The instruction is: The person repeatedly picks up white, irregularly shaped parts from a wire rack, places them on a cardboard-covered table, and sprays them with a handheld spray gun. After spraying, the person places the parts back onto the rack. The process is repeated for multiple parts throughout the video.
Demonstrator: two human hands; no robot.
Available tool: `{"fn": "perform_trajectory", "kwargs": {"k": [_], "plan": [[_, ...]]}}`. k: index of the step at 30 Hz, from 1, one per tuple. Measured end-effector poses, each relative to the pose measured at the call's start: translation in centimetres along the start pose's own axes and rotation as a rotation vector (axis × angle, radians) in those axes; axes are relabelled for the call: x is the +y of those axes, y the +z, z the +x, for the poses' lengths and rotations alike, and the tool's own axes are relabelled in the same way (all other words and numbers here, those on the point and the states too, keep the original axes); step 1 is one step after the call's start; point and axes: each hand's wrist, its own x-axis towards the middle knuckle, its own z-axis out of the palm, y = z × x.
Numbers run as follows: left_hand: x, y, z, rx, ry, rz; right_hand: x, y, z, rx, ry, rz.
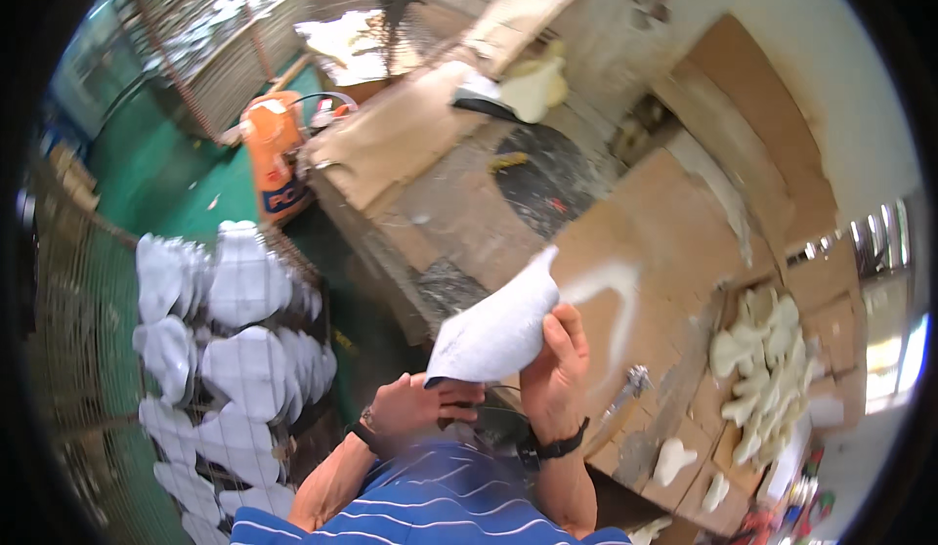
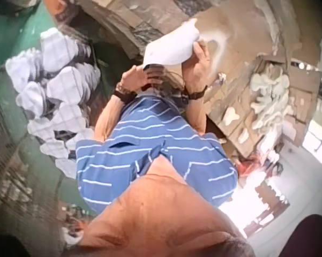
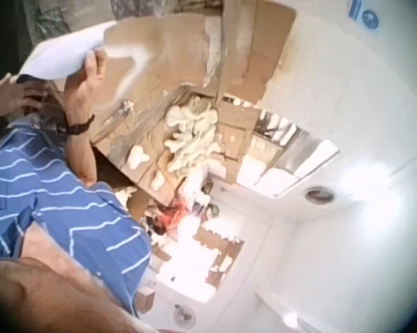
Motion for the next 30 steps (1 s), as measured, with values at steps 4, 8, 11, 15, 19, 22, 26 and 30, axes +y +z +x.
{"fn": "perform_trajectory", "kwargs": {"k": [4, 8, 11, 15, 19, 22, 26, 30], "plan": [[4.1, 1.8, -5.0, 0.510, 0.400, 0.063, 3.2, 3.0, -2.4, -0.172, 0.088, -0.191], [6.9, -0.2, -11.0, 0.407, 0.570, -0.103, 7.3, 4.6, -3.9, -0.289, 0.236, -0.226], [8.2, 0.5, -15.1, 0.477, 0.669, -0.109, 10.1, 7.0, -4.6, -0.336, 0.350, -0.254], [8.7, 1.3, -20.2, 0.705, 0.833, -0.010, 13.6, 10.4, -5.9, -0.428, 0.485, -0.315], [10.0, 3.8, -24.9, 0.795, 1.137, -0.018, 18.1, 13.5, -7.3, -0.560, 0.596, -0.343], [12.8, 8.3, -28.3, 0.908, 1.387, -0.010, 21.4, 15.8, -8.5, -0.670, 0.720, -0.388], [18.8, 11.4, -35.4, 1.024, 1.657, 0.150, 24.4, 18.7, -11.1, -0.768, 0.797, -0.511], [24.5, 13.7, -44.6, 1.064, 1.955, 0.419, 25.0, 19.6, -11.1, -0.884, 0.804, -0.658]]}}
